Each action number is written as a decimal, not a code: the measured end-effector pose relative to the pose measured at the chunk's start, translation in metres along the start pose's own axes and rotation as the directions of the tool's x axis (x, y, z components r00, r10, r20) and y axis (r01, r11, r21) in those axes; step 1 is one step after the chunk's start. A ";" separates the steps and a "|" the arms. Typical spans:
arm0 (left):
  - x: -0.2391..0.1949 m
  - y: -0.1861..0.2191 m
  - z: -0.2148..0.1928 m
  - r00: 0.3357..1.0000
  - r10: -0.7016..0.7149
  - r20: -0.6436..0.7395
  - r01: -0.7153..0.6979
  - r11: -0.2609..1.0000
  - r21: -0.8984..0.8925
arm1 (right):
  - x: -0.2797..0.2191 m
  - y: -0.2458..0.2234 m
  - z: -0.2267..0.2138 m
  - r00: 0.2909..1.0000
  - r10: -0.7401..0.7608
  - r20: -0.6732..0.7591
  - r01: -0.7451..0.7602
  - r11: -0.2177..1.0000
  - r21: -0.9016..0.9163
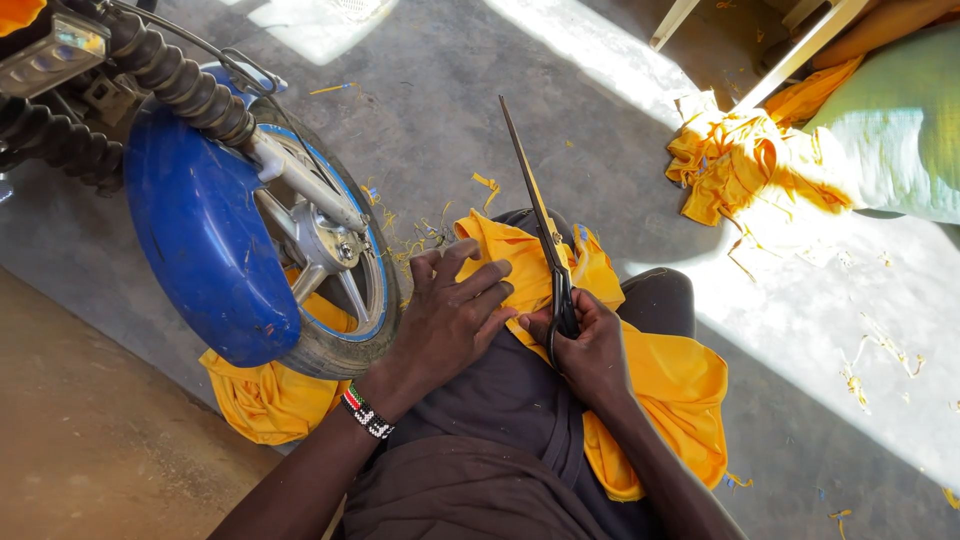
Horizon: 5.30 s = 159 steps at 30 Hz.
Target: Cutting yellow fabric with scissors while sitting on the floor
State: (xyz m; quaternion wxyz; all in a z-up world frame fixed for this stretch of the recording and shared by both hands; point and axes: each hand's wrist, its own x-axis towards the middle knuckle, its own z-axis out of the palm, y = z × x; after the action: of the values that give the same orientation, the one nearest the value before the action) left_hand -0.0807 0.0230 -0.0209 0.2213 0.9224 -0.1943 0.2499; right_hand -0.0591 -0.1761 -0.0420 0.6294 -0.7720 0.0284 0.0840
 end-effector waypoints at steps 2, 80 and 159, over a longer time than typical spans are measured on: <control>-0.003 -0.002 0.005 0.999 0.041 0.004 -0.041 0.999 0.026 | -0.002 -0.002 0.000 1.000 0.000 0.003 0.000 1.000 -0.015; 0.016 -0.059 0.022 0.956 0.081 0.281 0.078 0.855 -0.513 | -0.066 -0.029 -0.142 0.982 0.135 0.132 0.101 0.214 -0.972; 0.004 -0.067 0.029 0.986 -0.077 0.146 0.147 0.811 -0.567 | -0.052 -0.037 -0.126 0.959 0.252 0.127 0.082 0.181 -0.980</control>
State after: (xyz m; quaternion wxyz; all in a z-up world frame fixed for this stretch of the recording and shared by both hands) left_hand -0.0353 0.0624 -0.0620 0.4922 0.8351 -0.2186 0.1117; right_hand -0.0926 -0.2952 0.0270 -0.0167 -0.9732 -0.0712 0.2182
